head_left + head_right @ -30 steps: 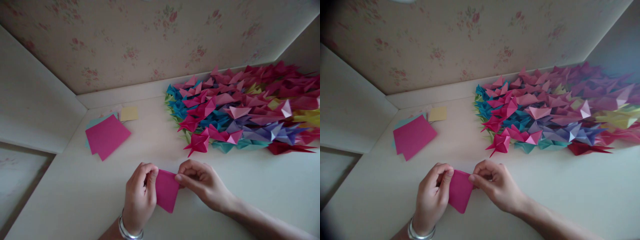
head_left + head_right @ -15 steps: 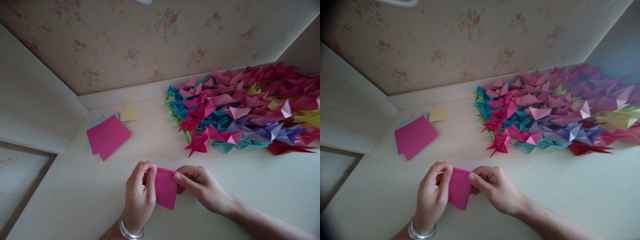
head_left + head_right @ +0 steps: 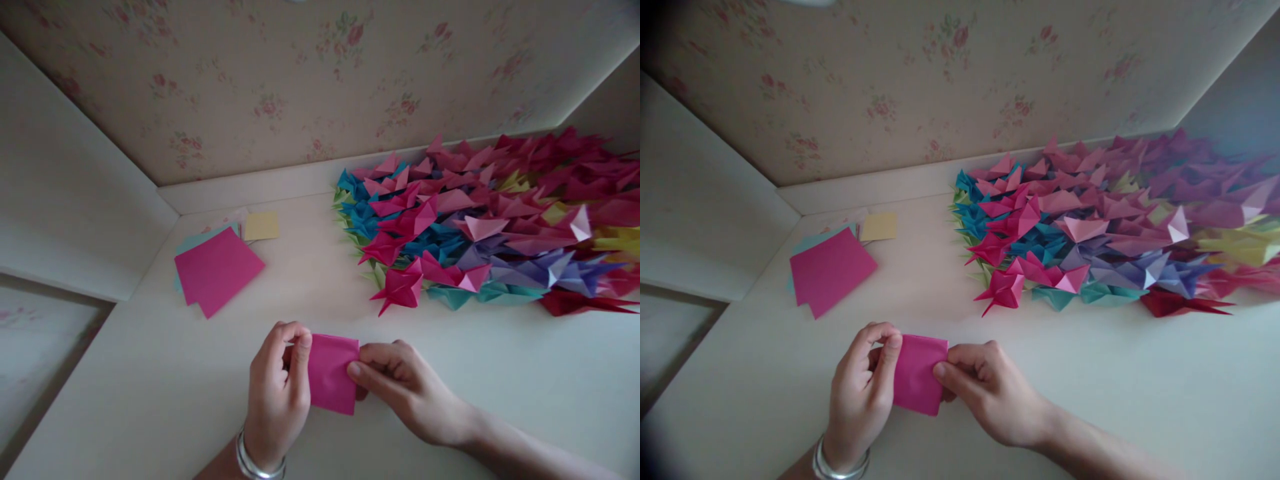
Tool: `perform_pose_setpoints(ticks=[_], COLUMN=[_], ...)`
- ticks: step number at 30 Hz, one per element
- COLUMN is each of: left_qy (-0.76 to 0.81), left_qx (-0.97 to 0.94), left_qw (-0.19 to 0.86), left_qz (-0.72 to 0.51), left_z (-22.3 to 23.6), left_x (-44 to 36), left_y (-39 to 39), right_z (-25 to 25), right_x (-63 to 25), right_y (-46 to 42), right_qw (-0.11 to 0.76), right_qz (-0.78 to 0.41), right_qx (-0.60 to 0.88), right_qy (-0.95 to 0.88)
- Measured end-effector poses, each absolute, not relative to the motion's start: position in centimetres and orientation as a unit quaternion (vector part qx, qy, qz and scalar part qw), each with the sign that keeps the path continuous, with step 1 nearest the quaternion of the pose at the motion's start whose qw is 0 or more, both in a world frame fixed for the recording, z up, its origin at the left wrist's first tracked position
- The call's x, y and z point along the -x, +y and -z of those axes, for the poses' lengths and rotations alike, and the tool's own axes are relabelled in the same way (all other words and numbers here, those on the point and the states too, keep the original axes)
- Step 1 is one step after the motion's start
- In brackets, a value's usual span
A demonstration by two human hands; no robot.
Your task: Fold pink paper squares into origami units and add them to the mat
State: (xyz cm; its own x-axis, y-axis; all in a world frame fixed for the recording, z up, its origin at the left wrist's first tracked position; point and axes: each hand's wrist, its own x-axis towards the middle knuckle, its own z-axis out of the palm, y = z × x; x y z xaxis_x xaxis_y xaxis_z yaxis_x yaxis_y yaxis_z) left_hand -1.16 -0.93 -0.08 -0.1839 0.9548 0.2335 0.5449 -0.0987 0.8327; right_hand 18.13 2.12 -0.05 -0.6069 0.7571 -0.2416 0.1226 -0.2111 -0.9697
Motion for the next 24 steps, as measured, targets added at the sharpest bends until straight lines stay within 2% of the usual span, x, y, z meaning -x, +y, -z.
perform_pose_setpoints(ticks=[4,9,15,21,24], left_qy=[0.633,0.639,0.613,0.524,0.467], left_qx=[-0.586,-0.578,-0.6,-0.754,-0.812], left_qw=[0.244,0.231,0.262,0.129,0.142], left_qz=[-0.443,-0.452,-0.443,-0.374,-0.32], left_z=[-0.2,-0.5,-0.8,-1.1,-1.2], left_x=[1.1,1.1,1.4,2.0,1.4], left_y=[-1.0,-0.9,-0.9,-0.7,-0.8], right_z=[0.0,-0.2,-0.4,-0.6,-0.6], right_x=[-18.1,-17.7,-18.2,-18.7,-18.5], right_y=[2.1,2.1,2.4,2.7,2.4], right_qw=[0.242,0.187,0.172,0.141,0.132], right_qz=[-0.685,-0.741,-0.686,-0.611,-0.586], right_qx=[0.386,0.342,0.387,0.389,0.337], right_qy=[-0.569,-0.547,-0.592,-0.674,-0.725])
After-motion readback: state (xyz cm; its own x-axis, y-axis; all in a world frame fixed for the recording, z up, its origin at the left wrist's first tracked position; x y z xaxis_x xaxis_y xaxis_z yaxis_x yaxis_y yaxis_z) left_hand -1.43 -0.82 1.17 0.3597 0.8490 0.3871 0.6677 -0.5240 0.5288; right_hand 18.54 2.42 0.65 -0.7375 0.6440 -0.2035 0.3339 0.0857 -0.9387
